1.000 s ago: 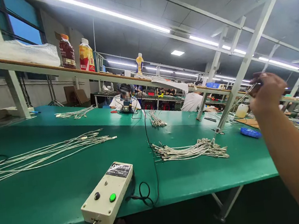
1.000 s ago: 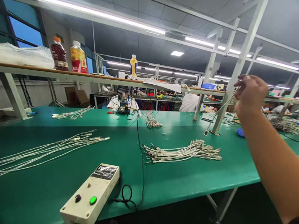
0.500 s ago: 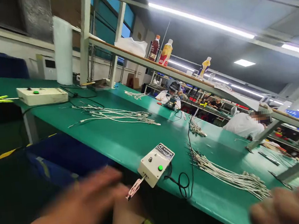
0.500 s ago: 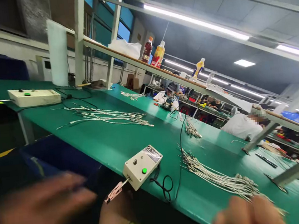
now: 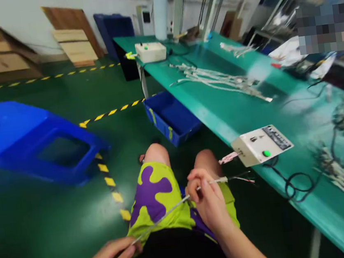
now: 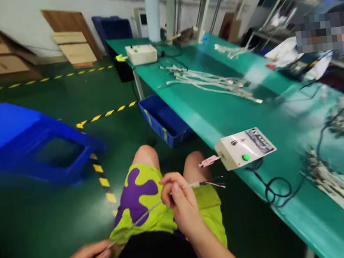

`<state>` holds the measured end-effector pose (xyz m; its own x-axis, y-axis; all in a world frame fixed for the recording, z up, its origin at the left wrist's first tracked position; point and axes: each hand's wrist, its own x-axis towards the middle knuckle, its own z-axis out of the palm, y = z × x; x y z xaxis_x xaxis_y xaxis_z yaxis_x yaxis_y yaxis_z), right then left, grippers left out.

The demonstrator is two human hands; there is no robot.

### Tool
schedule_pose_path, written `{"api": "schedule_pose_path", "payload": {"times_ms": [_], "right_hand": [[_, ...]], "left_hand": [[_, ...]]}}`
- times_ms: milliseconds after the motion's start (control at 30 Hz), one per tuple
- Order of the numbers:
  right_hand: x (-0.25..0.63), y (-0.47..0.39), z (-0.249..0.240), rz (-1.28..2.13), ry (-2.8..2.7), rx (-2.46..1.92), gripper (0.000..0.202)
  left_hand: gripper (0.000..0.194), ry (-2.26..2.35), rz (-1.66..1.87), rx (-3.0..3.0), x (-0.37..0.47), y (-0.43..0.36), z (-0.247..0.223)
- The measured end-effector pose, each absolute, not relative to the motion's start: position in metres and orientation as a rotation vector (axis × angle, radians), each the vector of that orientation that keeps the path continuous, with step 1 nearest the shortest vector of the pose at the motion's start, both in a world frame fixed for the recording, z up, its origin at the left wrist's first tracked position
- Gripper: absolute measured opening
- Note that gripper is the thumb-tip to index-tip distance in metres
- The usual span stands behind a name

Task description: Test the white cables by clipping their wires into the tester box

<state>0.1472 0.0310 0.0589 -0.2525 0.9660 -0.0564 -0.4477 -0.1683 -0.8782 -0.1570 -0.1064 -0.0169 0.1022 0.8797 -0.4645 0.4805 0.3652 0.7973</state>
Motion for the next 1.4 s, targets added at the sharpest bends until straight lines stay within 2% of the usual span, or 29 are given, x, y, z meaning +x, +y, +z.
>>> {"api": "schedule_pose_path", "payload": {"times_ms": [67,233,300,433,633,767,867,1000,1100,1233,1400], "right_hand": [[0.139,0.028,0.038,1.718,-0.938,-0.827,0.039],[0.154,0.02,0.017,1.807,-1.106,-1.005,0.043],[0.163,0.015,0.016,1.78,-1.164,-1.052,0.046],[0.172,0.006,0.013,1.732,-1.216,-1.08,0.054],[0.183,0.0,0.003,1.636,-1.267,-1.131,0.061],[0.191,0.004,0.001,1.52,-1.386,-1.152,0.064],[0.202,0.012,0.009,1.38,-1.496,-1.161,0.059],[0.219,0.023,0.037,1.079,-1.496,-1.227,0.034],[0.222,0.024,0.062,0.874,-1.329,-1.351,0.021],[0.214,0.028,0.078,0.957,-1.166,-1.474,0.011],[0.201,0.038,0.067,1.054,-1.124,-1.416,0.009]], "left_hand": [[0.036,1.549,0.528,1.336,-0.139,-0.1,-0.011],[0.038,1.387,1.043,1.325,-0.045,-0.021,0.039],[0.041,1.216,1.05,1.289,-0.009,0.014,0.061],[0.028,0.944,0.881,1.116,0.03,0.055,0.085],[0.034,0.93,0.719,0.846,0.042,0.054,0.079],[0.029,0.97,0.777,0.847,0.048,0.048,0.074],[0.033,0.954,0.872,0.872,0.049,0.047,0.074],[0.034,0.94,0.984,0.908,0.047,0.044,0.074],[0.031,0.913,0.932,0.857,0.051,0.042,0.073],[0.037,0.969,0.85,0.879,0.055,0.041,0.071],[0.04,1.053,0.866,1.009,0.044,0.041,0.073]]}}
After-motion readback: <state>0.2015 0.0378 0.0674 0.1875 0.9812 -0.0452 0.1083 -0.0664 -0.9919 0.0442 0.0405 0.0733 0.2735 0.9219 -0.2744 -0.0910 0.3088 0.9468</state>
